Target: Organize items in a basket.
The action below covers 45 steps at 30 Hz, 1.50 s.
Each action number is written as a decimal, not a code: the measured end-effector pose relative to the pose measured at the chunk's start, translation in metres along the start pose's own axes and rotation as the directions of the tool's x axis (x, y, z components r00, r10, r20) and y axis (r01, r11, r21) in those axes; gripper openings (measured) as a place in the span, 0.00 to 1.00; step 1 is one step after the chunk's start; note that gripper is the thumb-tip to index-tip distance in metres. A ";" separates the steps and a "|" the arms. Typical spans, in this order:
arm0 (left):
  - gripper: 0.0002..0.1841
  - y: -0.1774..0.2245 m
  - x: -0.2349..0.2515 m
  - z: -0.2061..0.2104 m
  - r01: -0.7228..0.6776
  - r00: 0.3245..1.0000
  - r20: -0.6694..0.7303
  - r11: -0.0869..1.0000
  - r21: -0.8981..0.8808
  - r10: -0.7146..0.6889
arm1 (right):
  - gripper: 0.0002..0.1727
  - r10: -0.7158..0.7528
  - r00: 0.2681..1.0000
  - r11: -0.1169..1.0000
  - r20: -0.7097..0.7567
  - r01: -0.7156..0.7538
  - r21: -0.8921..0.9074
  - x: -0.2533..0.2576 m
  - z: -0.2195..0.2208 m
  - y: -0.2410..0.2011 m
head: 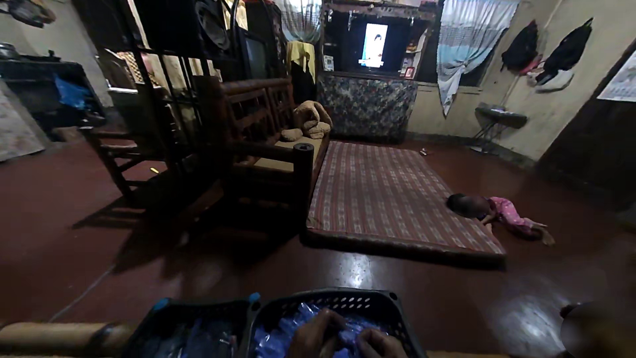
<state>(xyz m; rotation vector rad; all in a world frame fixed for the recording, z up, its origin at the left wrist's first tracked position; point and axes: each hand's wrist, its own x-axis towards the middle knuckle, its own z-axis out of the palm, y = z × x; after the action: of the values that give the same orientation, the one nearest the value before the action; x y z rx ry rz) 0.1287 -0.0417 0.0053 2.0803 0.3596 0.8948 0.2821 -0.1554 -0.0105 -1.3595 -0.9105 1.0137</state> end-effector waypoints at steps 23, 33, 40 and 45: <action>0.08 0.008 -0.039 -0.101 0.028 0.870 -0.491 0.989 0.145 0.048 | 0.17 -0.078 0.986 0.893 0.149 0.135 -0.430 0.056 -0.031 -0.004; 0.22 -0.016 -0.078 -0.155 0.494 0.867 -0.434 0.537 0.683 -0.246 | 0.24 0.422 0.893 0.460 0.155 -0.064 -0.886 0.090 -0.019 0.051; 0.19 -0.027 -0.058 -0.116 0.331 0.938 -0.301 0.689 0.645 -0.170 | 0.21 0.320 0.941 0.554 0.109 -0.093 -0.828 0.086 -0.024 0.047; 0.15 -0.039 -0.030 -0.070 0.151 0.987 -0.115 0.876 0.459 -0.110 | 0.19 0.162 0.979 0.787 0.124 -0.052 -0.614 0.076 -0.021 0.023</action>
<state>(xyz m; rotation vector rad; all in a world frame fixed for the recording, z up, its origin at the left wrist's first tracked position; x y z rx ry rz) 0.0606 0.0069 -0.0105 2.4197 0.8224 0.8779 0.3252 -0.0917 -0.0383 -1.9018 -1.3844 0.9701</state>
